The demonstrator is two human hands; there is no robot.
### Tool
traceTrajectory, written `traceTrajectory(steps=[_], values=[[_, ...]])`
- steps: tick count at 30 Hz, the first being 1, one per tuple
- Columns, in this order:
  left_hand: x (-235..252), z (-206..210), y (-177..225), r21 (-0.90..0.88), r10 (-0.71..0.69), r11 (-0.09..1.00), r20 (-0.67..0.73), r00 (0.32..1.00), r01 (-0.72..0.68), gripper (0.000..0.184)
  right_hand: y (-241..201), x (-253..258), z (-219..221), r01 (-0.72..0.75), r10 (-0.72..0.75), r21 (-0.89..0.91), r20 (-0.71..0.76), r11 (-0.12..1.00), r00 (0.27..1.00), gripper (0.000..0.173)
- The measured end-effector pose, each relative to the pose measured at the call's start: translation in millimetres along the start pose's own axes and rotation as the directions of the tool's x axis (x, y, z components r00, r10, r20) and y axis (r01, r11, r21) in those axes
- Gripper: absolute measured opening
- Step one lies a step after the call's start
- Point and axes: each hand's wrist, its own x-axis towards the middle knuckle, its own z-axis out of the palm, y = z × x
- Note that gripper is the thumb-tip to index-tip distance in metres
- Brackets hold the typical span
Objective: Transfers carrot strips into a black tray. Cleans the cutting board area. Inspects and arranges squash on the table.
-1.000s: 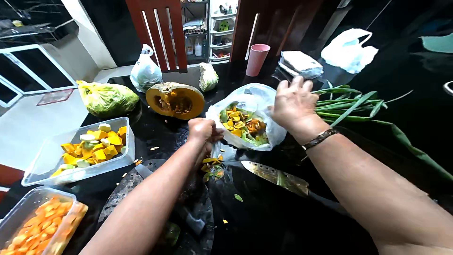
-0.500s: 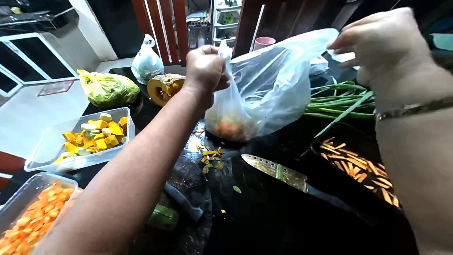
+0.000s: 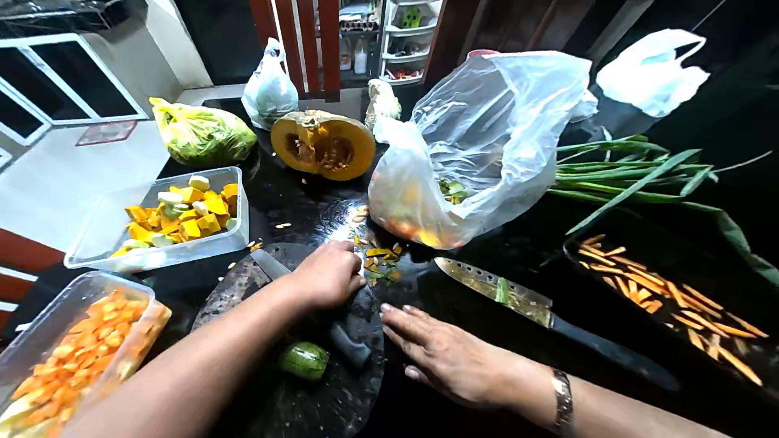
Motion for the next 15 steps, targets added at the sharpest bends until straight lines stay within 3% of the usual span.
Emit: traceTrajectory(steps=[5,10,11,12,13,15], values=[[-6.3,11.3,-0.9,-0.024,0.025,0.999,-0.092,0.995,-0.027,0.032,32.9,34.2,-3.8,-0.103,0.102,0.022,0.043,0.994,0.994,0.052],[-15.1,13.3,6.4,-0.021,0.058,0.998,-0.045,0.997,-0.059,0.033,69.6,75.2,-22.1,-0.364,0.357,0.001,0.187,0.932,0.915,0.051],[-17.3,13.9,7.8,-0.015,0.067,0.998,-0.03,0.997,-0.067,0.033,76.2,81.1,-20.8,-0.326,0.328,-0.038,0.094,0.945,0.94,0.045],[-19.6,13.6,8.5,-0.014,0.078,0.997,-0.019,0.997,-0.078,0.032,83.7,88.6,-14.3,-0.236,0.227,-0.091,-0.099,0.968,0.969,0.035],[-22.6,13.0,8.6,-0.022,0.094,0.995,-0.024,0.995,-0.094,0.031,88.8,101.9,-9.9,-0.159,0.118,-0.134,-0.267,0.978,0.956,0.028],[-32.1,8.5,9.8,-0.062,0.099,0.993,-0.074,0.992,-0.104,0.03,92.7,141.4,-10.2,-0.058,0.01,-0.101,-0.423,0.993,0.906,0.02]])
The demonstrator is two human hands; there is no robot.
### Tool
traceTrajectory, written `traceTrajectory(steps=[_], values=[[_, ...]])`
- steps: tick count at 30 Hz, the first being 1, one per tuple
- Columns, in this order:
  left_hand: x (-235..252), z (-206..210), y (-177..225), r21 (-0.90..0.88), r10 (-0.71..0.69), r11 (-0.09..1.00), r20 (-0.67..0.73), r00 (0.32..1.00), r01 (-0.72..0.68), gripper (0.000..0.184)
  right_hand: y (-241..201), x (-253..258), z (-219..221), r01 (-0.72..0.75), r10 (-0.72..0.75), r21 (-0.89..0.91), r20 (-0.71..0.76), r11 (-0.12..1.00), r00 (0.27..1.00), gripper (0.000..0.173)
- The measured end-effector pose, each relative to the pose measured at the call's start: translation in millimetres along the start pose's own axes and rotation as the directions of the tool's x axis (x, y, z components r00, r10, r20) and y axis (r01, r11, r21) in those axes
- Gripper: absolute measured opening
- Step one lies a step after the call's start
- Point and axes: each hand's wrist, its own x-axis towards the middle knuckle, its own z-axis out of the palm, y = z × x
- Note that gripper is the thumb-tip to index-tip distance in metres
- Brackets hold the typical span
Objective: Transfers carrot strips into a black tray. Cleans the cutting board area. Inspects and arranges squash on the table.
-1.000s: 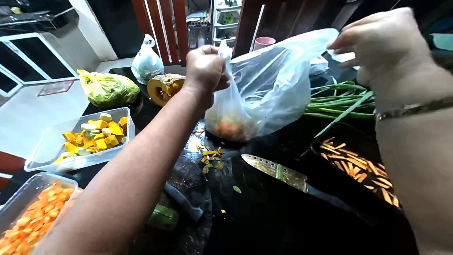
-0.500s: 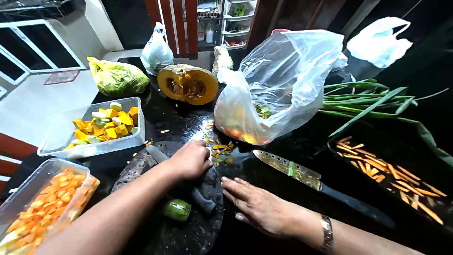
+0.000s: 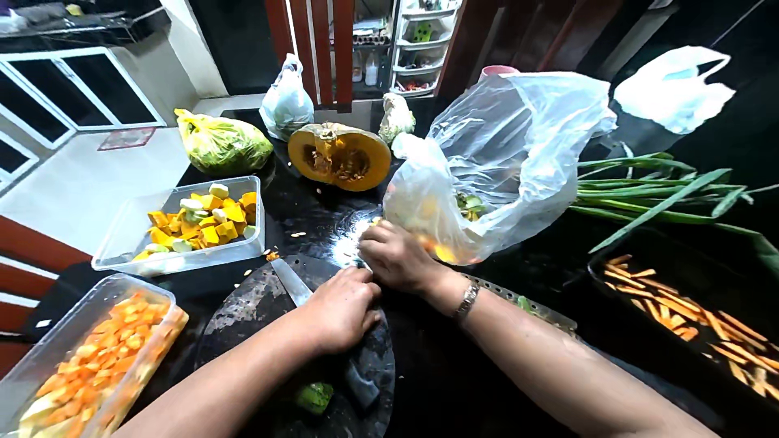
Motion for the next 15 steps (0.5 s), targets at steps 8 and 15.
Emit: traceTrajectory(steps=[8,15], values=[[-61.1,-39.3,-55.5,-0.093,-0.46,0.85,-0.612,0.644,0.519,0.02,0.8,118.3,87.9,0.09,-0.286,0.567,0.267,0.819,0.92,0.013],[-73.7,-30.4,-98.3,-0.049,-0.488,0.766,-0.693,0.53,0.641,0.023,-7.3,139.4,103.5,0.096,-0.399,0.536,0.485,0.839,0.779,0.018]])
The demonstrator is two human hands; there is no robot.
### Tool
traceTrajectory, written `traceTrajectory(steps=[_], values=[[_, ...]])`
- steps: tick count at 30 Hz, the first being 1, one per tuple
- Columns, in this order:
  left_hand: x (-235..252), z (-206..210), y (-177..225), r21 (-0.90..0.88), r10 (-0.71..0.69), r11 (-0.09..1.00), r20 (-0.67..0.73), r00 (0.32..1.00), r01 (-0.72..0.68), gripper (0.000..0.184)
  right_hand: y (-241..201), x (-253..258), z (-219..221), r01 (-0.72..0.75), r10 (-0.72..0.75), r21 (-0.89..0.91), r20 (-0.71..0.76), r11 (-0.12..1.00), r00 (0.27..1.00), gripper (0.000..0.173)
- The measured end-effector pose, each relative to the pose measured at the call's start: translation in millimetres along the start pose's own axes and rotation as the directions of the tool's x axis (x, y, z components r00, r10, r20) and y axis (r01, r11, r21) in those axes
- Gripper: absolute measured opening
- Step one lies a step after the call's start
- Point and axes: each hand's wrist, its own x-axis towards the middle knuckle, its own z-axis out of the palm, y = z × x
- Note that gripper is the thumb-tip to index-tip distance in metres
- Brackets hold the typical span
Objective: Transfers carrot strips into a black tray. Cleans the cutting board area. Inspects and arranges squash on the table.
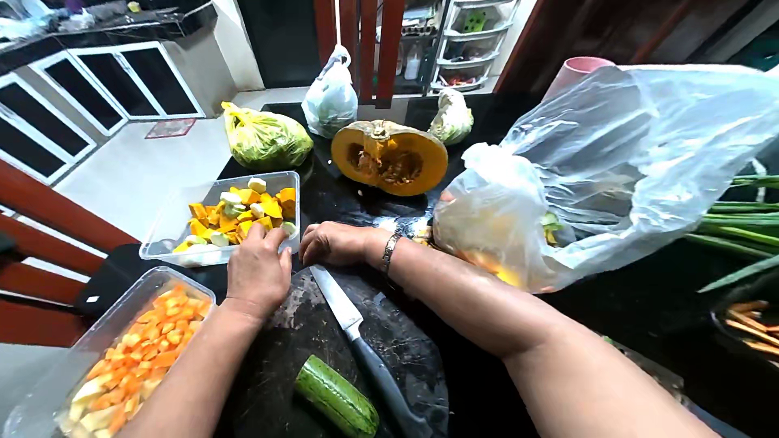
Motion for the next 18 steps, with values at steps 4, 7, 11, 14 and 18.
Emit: traceTrajectory(steps=[4,7,11,14,18], values=[[3.4,-1.4,6.8,0.019,-0.007,1.0,0.034,0.999,0.007,0.023,-2.8,-38.7,-5.4,0.005,-0.013,-0.086,-0.096,0.996,0.995,0.015],[-1.9,3.2,6.8,-0.016,0.079,0.997,-0.026,0.997,-0.08,0.029,-5.4,-95.6,-7.2,-0.133,0.09,-0.166,-0.244,0.977,0.966,0.012],[-12.6,-6.1,25.0,0.12,0.03,0.991,0.176,0.984,-0.052,0.024,-30.9,-162.5,-18.7,-0.447,0.329,-0.175,-0.458,0.877,0.826,0.027],[1.8,-12.2,31.6,0.245,-0.204,0.965,0.496,0.844,0.089,0.047,-58.4,-190.9,-31.8,-0.59,0.472,-0.084,-0.514,0.803,0.716,0.033],[17.9,4.1,27.7,0.156,-0.226,0.974,0.569,0.791,0.165,0.053,-55.0,-220.4,-43.9,-0.718,0.576,-0.167,-0.488,0.676,0.656,0.029]])
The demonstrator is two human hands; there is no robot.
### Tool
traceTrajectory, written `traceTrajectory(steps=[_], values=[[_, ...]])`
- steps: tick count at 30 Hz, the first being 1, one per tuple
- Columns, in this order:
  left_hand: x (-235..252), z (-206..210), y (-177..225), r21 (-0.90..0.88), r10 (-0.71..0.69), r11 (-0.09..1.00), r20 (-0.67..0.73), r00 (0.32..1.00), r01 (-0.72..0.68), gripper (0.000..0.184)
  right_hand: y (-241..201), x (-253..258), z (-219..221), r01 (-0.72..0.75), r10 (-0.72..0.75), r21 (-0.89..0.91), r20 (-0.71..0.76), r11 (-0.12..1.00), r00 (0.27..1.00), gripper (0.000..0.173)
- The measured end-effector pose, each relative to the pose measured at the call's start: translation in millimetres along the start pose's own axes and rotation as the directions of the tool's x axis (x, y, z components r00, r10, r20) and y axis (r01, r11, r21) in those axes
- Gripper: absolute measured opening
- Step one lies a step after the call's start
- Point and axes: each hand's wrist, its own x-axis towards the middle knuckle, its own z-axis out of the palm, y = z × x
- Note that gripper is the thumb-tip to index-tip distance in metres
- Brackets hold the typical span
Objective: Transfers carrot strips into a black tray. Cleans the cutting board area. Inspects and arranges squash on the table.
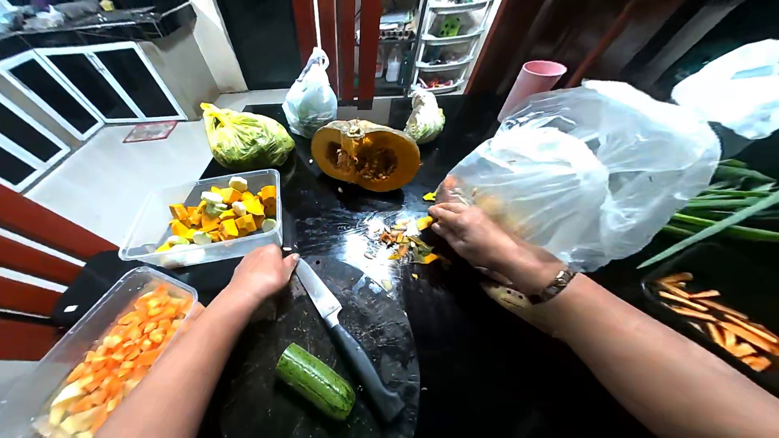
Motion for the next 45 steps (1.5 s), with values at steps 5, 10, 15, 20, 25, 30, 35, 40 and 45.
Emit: traceTrajectory(steps=[5,10,15,20,25,30,35,40,45], values=[[3.2,4.0,33.0,-0.026,0.089,0.996,-0.033,0.995,-0.09,0.047,29.7,-9.6,-12.9,-0.142,0.14,-0.112,-0.027,0.984,0.99,0.033],[16.5,10.6,78.0,-0.177,0.352,0.919,-0.039,0.935,-0.353,0.036,-1.2,-48.4,-4.5,-0.099,0.104,-0.132,0.027,0.986,0.994,0.092],[17.0,18.2,114.5,-0.181,0.633,0.754,-0.053,0.772,-0.631,0.038,-19.6,-46.7,18.8,-0.209,0.253,-0.283,0.127,0.936,0.959,0.106],[-1.6,9.1,89.0,-0.174,0.643,0.745,-0.069,0.762,-0.644,0.039,5.6,3.4,26.5,-0.348,0.399,-0.357,0.079,0.867,0.914,0.101],[-41.5,6.4,21.2,-0.164,0.684,0.678,-0.214,0.697,-0.716,0.043,40.5,44.9,22.5,-0.457,0.489,-0.309,0.028,0.834,0.872,0.108],[-72.8,18.1,-32.2,-0.174,0.668,0.607,-0.418,0.616,-0.776,0.047,33.2,58.4,38.2,-0.318,0.34,-0.15,0.152,0.936,0.928,0.096],[-79.4,23.5,-39.0,-0.303,0.645,0.508,-0.487,0.589,-0.806,0.044,9.8,41.7,54.9,-0.093,0.085,0.069,0.114,0.993,0.99,0.084],[-74.7,23.9,-15.6,-0.325,0.669,0.42,-0.52,0.531,-0.848,0.04,-40.3,43.1,74.9,0.119,-0.137,0.096,0.213,0.988,0.967,0.071],[-72.8,27.0,-12.5,-0.31,0.693,0.367,-0.538,0.48,-0.877,0.04,-44.0,43.0,88.0,0.378,-0.374,0.202,-0.062,0.904,0.926,0.019]])
